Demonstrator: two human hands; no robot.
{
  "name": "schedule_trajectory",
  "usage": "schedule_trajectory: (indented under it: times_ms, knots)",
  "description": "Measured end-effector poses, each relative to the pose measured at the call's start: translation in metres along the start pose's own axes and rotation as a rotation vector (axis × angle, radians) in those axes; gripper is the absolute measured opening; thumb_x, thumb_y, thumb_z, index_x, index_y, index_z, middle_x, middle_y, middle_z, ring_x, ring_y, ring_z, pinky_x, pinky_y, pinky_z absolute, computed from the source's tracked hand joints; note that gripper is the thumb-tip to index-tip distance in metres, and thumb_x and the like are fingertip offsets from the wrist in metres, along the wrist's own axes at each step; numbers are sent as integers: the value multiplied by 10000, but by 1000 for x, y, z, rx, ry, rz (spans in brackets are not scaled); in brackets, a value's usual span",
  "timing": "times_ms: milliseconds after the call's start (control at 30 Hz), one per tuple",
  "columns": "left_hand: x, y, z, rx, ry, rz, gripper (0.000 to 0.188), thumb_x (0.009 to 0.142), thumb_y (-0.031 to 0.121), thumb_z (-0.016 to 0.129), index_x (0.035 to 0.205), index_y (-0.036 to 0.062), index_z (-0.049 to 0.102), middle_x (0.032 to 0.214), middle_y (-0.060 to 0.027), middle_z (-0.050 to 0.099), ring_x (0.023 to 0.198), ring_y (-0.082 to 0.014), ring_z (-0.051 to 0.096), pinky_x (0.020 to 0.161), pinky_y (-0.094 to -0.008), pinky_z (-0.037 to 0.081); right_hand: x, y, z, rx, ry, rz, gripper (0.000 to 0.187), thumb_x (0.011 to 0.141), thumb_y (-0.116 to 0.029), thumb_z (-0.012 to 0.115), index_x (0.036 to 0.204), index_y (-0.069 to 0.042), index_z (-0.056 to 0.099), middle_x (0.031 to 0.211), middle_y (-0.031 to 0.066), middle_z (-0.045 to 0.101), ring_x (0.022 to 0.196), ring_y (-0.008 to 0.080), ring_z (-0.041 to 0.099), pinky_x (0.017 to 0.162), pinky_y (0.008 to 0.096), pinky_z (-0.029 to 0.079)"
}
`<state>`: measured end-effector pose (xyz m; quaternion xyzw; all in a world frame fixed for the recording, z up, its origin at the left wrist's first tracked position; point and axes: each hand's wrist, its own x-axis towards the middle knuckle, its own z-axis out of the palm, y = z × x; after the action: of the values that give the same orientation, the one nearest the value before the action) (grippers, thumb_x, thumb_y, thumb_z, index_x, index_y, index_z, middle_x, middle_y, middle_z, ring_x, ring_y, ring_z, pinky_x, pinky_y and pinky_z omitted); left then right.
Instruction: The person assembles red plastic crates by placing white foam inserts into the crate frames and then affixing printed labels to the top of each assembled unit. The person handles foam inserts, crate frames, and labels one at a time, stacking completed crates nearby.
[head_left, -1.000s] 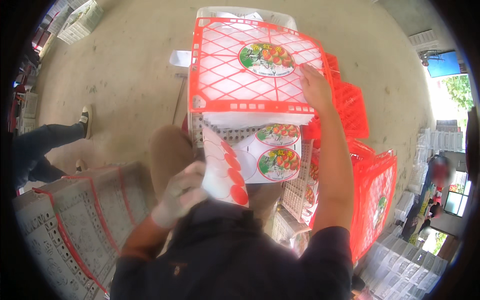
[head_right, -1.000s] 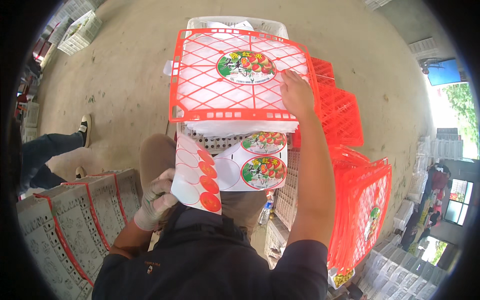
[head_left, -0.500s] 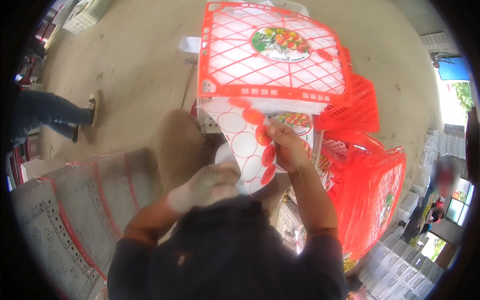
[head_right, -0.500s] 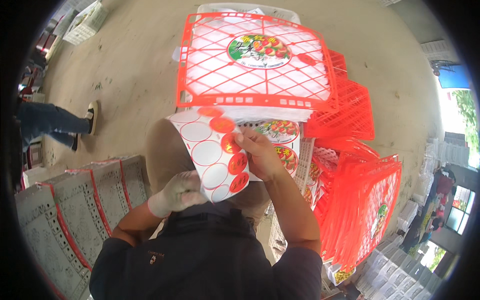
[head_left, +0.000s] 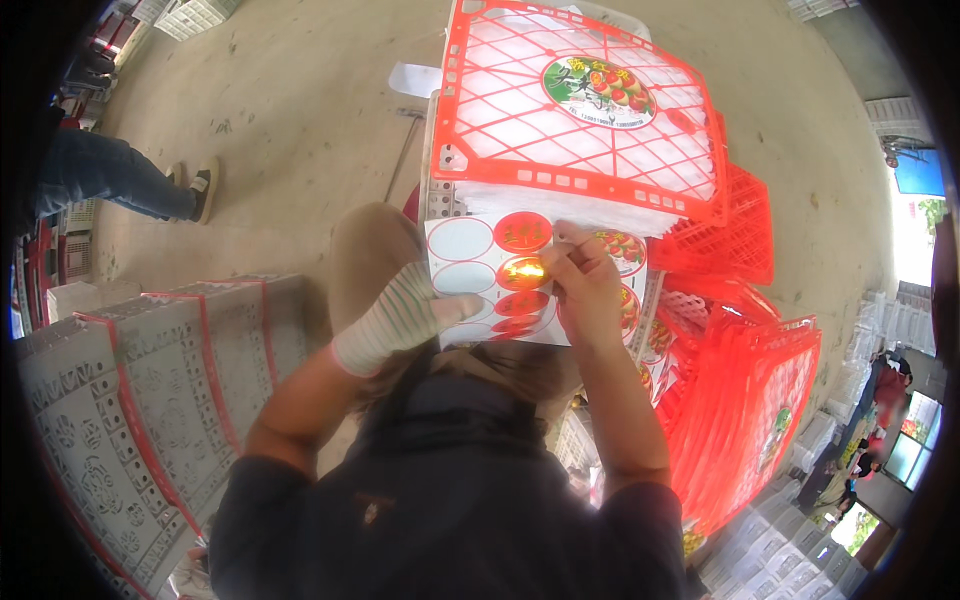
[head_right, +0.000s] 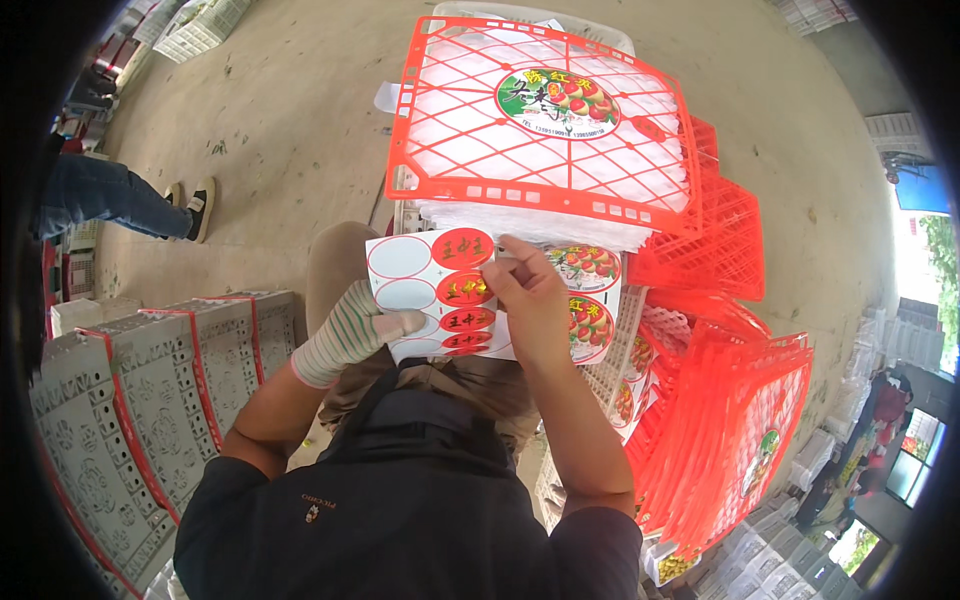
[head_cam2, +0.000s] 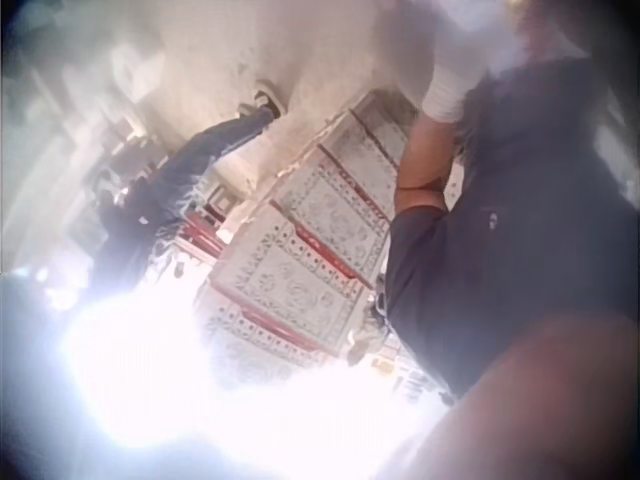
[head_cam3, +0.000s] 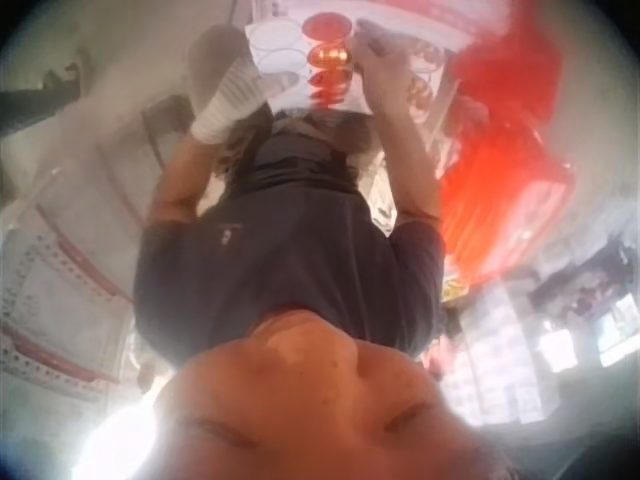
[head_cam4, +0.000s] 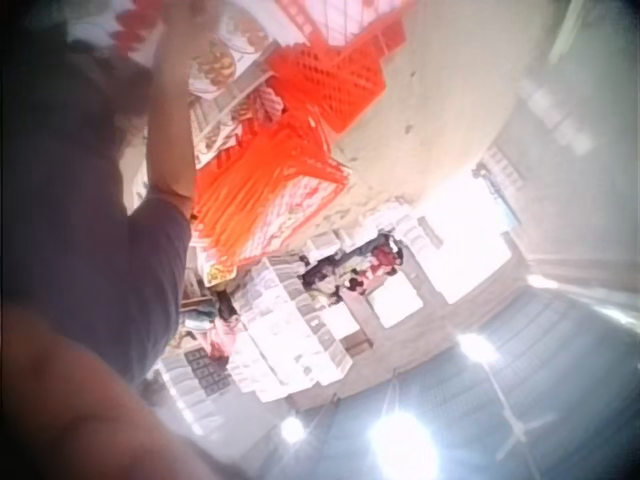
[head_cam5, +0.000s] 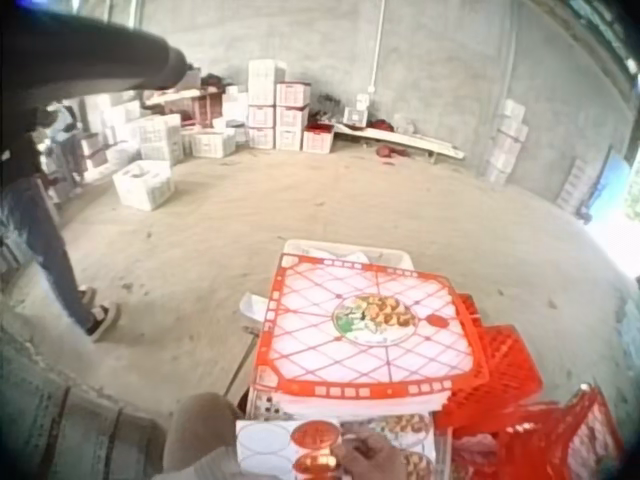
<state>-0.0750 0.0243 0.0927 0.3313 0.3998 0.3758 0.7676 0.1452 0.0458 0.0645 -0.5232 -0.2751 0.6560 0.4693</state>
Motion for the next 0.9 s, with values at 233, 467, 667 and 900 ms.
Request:
schedule_trajectory:
  times_ms: [233, 467, 667, 900]
  knots:
    - [4, -6, 7, -8, 12, -10, 649, 806, 161, 746, 1395, -10, 533, 1246, -56, 670, 1135, -149, 626, 1004, -334, 500, -4, 17, -8, -382, -36, -130, 255, 909, -104, 737, 1138, -4, 688, 1097, 107, 693, 974, 168, 680, 787, 294, 571]
    - [-4, -6, 5, -38, -15, -88, 471, 890, 83, 674, 1347, 3, 591, 1241, -58, 669, 1158, -144, 605, 1016, -314, 477, -6, -14, -12, -805, -448, -658, 339, 801, -81, 790, 1132, -41, 729, 1177, 151, 707, 1053, 314, 692, 891, 356, 563]
    - [-6, -11, 3, 82, -26, -145, 378, 907, 115, 658, 1265, -2, 643, 1151, -61, 704, 1075, -146, 636, 954, -314, 499, -17, -14, -6, -788, -409, -398, 197, 865, -89, 746, 1043, -4, 746, 968, 128, 755, 766, 201, 716, 661, 295, 558]
    - [-1, -22, -5, 323, -48, -18, 310, 933, 138, 612, 1207, 4, 660, 1065, -73, 726, 1001, -130, 650, 897, -319, 510, -22, -1, -4, -776, -289, -383, 158, 917, -116, 698, 1014, -1, 748, 888, 123, 746, 649, 177, 666, 572, 292, 521]
